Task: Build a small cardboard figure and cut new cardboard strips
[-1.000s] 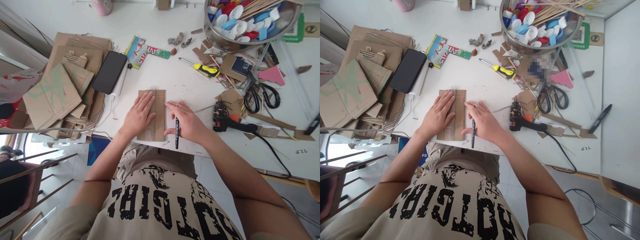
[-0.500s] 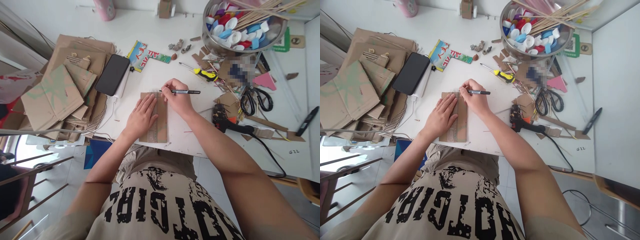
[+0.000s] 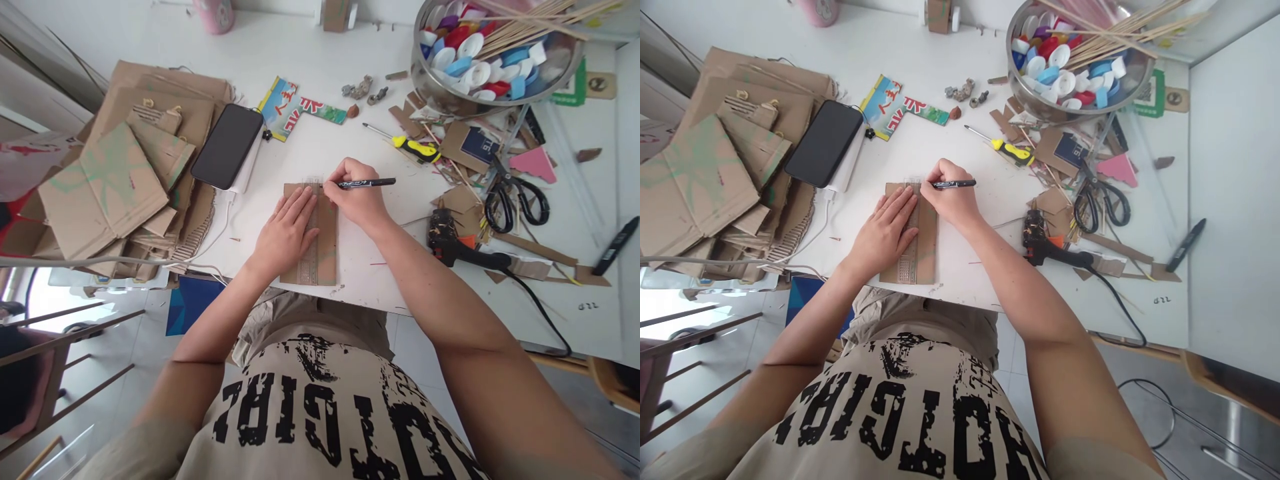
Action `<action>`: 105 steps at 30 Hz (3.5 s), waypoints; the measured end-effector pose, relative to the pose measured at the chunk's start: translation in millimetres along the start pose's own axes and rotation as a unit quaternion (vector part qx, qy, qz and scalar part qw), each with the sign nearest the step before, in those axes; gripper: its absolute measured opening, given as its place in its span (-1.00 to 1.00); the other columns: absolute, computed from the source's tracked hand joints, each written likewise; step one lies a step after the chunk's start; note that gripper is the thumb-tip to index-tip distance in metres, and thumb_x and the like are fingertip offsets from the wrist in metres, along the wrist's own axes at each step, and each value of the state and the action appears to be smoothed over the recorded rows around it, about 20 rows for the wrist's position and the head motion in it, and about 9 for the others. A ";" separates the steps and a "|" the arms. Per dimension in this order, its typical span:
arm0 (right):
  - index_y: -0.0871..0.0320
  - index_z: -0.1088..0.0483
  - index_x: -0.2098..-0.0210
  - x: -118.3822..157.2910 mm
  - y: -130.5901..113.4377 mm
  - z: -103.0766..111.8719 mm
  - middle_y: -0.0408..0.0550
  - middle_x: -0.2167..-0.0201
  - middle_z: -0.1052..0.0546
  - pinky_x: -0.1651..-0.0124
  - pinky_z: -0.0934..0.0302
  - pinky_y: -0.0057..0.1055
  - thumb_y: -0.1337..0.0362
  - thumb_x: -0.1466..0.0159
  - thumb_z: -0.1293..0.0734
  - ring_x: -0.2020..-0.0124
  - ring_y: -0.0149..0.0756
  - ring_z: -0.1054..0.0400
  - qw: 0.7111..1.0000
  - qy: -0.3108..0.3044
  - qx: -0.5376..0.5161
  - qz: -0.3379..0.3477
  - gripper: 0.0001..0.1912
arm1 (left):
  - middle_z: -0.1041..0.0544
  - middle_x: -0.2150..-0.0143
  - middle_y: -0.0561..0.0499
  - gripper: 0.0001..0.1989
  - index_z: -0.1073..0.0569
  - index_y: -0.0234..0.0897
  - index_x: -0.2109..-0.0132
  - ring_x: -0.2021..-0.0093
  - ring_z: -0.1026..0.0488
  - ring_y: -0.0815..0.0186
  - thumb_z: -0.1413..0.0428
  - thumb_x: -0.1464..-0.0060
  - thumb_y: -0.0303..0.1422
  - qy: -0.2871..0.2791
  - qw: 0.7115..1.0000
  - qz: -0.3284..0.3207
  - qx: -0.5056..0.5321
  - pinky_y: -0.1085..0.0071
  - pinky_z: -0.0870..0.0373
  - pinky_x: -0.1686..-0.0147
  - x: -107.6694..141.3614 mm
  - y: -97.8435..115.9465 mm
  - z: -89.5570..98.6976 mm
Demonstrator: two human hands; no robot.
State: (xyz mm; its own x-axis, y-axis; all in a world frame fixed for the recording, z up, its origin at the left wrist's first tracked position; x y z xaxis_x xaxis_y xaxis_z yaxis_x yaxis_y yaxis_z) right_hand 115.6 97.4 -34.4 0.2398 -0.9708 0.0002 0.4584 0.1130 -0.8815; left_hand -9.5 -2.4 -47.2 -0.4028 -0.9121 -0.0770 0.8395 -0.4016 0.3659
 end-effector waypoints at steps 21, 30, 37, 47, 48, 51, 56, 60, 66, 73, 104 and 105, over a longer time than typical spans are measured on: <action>-0.02 -0.25 0.42 -0.4 -4.4 0.3 -0.24 0.54 -0.42 0.26 -0.31 -0.28 0.46 -0.28 -0.38 0.49 -0.24 -0.37 0.999 0.000 0.032 -0.001 -0.70 | -0.26 -0.71 -0.31 -0.36 -0.25 -0.36 -0.65 -0.74 -0.17 -0.07 0.00 -0.54 -0.33 -0.009 1.000 -0.015 0.015 -0.20 -0.14 -0.71 -0.7 -3.0 -3.2; -0.03 -0.23 0.43 -1.3 -6.2 2.2 -0.22 0.50 -0.46 0.20 -0.33 -0.30 0.45 -0.24 -0.39 0.41 -0.24 -0.42 0.999 0.006 0.040 0.012 -0.70 | -0.27 -0.70 -0.31 -0.37 -0.26 -0.37 -0.64 -0.73 -0.19 -0.05 0.02 -0.55 -0.32 -0.002 1.000 -0.020 0.021 -0.17 -0.14 -0.71 -1.4 -2.9 -1.6; -0.04 -0.20 0.47 5.0 -11.5 2.6 -0.19 0.49 -0.48 0.16 -0.34 -0.28 0.42 -0.18 -0.41 0.37 -0.22 -0.41 0.999 -0.009 0.044 0.013 -0.69 | -0.28 -0.70 -0.31 -0.38 -0.27 -0.37 -0.64 -0.72 -0.21 -0.05 0.01 -0.55 -0.32 -0.004 1.000 -0.015 0.016 -0.16 -0.15 -0.71 -2.4 -1.8 -1.7; -0.03 -0.26 0.50 35.2 -14.3 -0.8 -0.20 0.52 -0.48 0.21 -0.34 -0.27 0.36 -0.15 -0.41 0.41 -0.23 -0.39 0.999 -0.047 0.009 0.002 -0.75 | -0.29 -0.70 -0.29 -0.39 -0.28 -0.31 -0.64 -0.73 -0.18 -0.05 0.06 -0.57 -0.30 -0.007 1.000 -0.009 0.022 -0.22 -0.15 -0.70 -2.1 -5.1 -3.0; -0.03 -0.27 0.49 39.6 -14.8 -1.3 -0.20 0.53 -0.48 0.23 -0.33 -0.28 0.35 -0.15 -0.41 0.41 -0.23 -0.39 0.999 -0.051 0.005 0.002 -0.76 | -0.29 -0.69 -0.29 -0.39 -0.28 -0.30 -0.64 -0.74 -0.18 -0.05 0.06 -0.58 -0.28 -0.005 1.000 -0.009 0.022 -0.22 -0.15 -0.70 -2.1 -5.3 -3.1; -0.03 -0.26 0.49 54.1 -16.7 -3.9 -0.20 0.53 -0.49 0.28 -0.29 -0.29 0.31 -0.16 -0.42 0.43 -0.25 -0.37 0.998 -0.063 -0.003 0.002 -0.77 | -0.29 -0.69 -0.30 -0.40 -0.28 -0.31 -0.63 -0.74 -0.17 -0.05 0.08 -0.59 -0.25 -0.005 1.000 -0.010 0.019 -0.22 -0.16 -0.70 -2.0 -5.4 -4.2; -0.03 -0.25 0.49 78.3 -18.0 -9.5 -0.21 0.55 -0.48 0.31 -0.28 -0.31 0.29 -0.18 -0.41 0.47 -0.28 -0.34 0.996 -0.081 -0.025 -0.016 -0.76 | -0.28 -0.70 -0.29 -0.39 -0.27 -0.31 -0.64 -0.73 -0.18 -0.06 0.07 -0.58 -0.27 -0.007 1.000 -0.009 0.021 -0.21 -0.15 -0.70 -2.2 -5.4 -4.3; -0.02 -0.25 0.49 91.5 -20.2 -11.6 -0.23 0.56 -0.46 0.31 -0.29 -0.33 0.32 -0.17 -0.39 0.49 -0.31 -0.33 0.995 -0.083 -0.041 -0.024 -0.77 | -0.29 -0.69 -0.30 -0.39 -0.28 -0.34 -0.63 -0.73 -0.19 -0.05 0.06 -0.56 -0.31 -0.005 1.000 -0.015 0.027 -0.23 -0.14 -0.70 -2.2 -4.0 -3.3; -0.02 -0.25 0.49 98.2 -19.2 -14.6 -0.23 0.55 -0.48 0.31 -0.32 -0.34 0.35 -0.19 -0.41 0.48 -0.30 -0.36 0.995 -0.085 -0.048 -0.028 -0.74 | -0.29 -0.70 -0.27 -0.38 -0.28 -0.32 -0.63 -0.73 -0.19 -0.03 0.06 -0.54 -0.34 -0.008 1.000 -0.011 0.026 -0.22 -0.14 -0.70 -2.7 -4.1 -2.4; -0.05 -0.36 0.27 93.7 -9.3 15.7 -0.15 0.43 -0.61 0.32 -0.40 -0.29 -0.14 -0.44 -0.40 0.47 -0.28 -0.46 0.992 -0.013 -0.123 -0.029 -0.65 | -0.29 -0.70 -0.30 -0.38 -0.28 -0.32 -0.63 -0.73 -0.19 -0.07 0.05 -0.55 -0.29 -0.007 1.000 0.002 0.025 -0.25 -0.11 -0.71 -0.5 -5.3 -0.9; -0.01 -0.37 -0.02 151.9 -29.5 -4.3 0.05 0.13 -0.70 0.09 -0.51 -0.02 0.36 -0.44 -0.44 0.18 0.10 -0.58 0.963 0.018 0.189 0.189 -0.76 | -0.64 -0.30 -0.40 -0.51 -0.45 -0.22 -0.44 -0.22 -0.64 -0.20 -0.04 -0.46 -0.34 0.190 0.968 0.152 -0.060 -0.22 -0.62 -0.26 56.1 -35.7 54.3; -0.02 -0.38 -0.01 150.2 -29.4 -4.0 0.05 0.13 -0.70 0.09 -0.51 -0.03 0.35 -0.44 -0.44 0.17 0.09 -0.58 0.964 0.014 0.191 0.186 -0.77 | -0.63 -0.31 -0.38 -0.54 -0.47 -0.19 -0.42 -0.22 -0.64 -0.19 -0.05 -0.47 -0.32 0.199 0.968 0.140 -0.065 -0.22 -0.63 -0.24 56.1 -28.9 55.9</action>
State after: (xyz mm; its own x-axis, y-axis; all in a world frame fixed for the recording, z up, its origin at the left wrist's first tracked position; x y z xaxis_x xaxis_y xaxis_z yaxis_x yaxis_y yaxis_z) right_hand 134.7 -52.7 -10.4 0.4271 -0.8529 -0.3001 0.6276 0.5186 -0.5807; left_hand -76.8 -37.3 -10.2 -0.0024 -0.9361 -0.3517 0.9449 -0.1173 0.3056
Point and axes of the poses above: each hand's wrist, its own x-axis away from the middle knuckle, its own z-axis out of the back of the hand, y = z × x, the point moved 10 cm from there along -x, towards the middle knuckle
